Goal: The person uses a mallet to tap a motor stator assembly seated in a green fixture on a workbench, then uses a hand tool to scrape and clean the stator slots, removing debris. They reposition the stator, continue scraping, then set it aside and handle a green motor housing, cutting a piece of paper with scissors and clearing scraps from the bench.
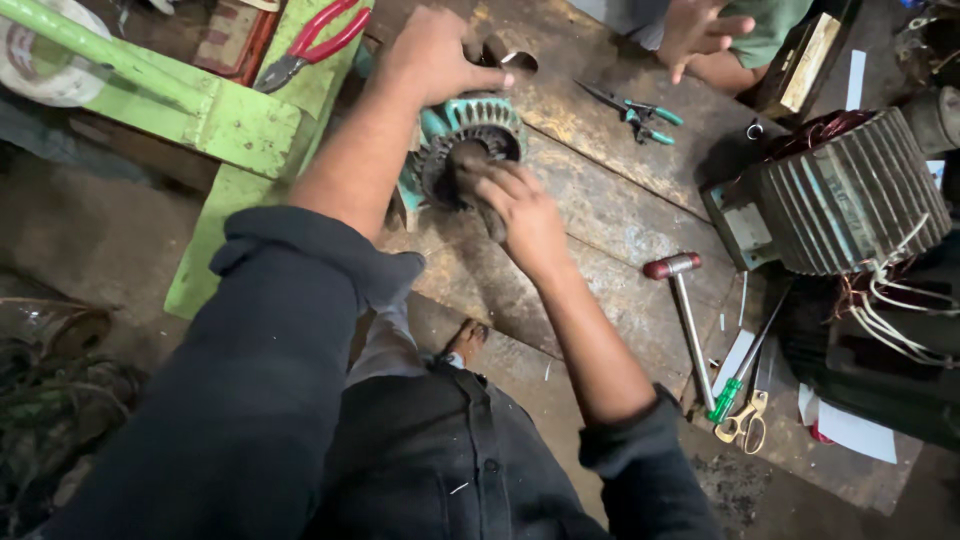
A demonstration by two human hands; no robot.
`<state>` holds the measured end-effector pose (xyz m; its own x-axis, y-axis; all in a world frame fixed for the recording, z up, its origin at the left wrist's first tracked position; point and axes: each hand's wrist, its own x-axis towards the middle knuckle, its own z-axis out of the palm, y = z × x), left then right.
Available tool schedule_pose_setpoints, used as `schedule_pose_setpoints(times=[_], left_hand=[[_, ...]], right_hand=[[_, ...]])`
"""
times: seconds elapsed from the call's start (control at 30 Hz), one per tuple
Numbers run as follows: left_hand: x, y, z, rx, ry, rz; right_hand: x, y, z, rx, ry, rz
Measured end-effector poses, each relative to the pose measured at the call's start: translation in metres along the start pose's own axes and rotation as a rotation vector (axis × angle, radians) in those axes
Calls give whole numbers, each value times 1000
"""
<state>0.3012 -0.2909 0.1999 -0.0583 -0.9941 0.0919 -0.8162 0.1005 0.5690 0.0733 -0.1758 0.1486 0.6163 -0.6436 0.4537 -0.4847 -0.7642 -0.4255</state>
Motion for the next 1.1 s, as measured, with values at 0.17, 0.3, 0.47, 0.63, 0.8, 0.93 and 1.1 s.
schedule_pose_setpoints(times=[0.17, 0.3, 0.47, 0.63, 0.8, 0.93, 1.1], left_hand=[[-9, 10, -11, 39, 4, -19], [-9, 5, -13, 5, 6, -46], [-7, -5, -12, 14, 33, -9], [-12, 1, -9, -6, 64, -30], [-12, 8, -10, -39, -15, -36], [-15, 9, -9, -79, -53, -100], [-17, 5, -7, -22, 63, 13]], right_hand=[[42, -9, 5, -11, -104, 142], [31, -34, -70, 21, -452, 287], [14, -45, -65, -80, -7, 79], [-19, -54, 12, 219, -2, 346], [-43, -51, 14, 90, 307, 302], [-43, -43, 27, 534, 337, 645], [-34, -37, 38, 773, 555, 643]])
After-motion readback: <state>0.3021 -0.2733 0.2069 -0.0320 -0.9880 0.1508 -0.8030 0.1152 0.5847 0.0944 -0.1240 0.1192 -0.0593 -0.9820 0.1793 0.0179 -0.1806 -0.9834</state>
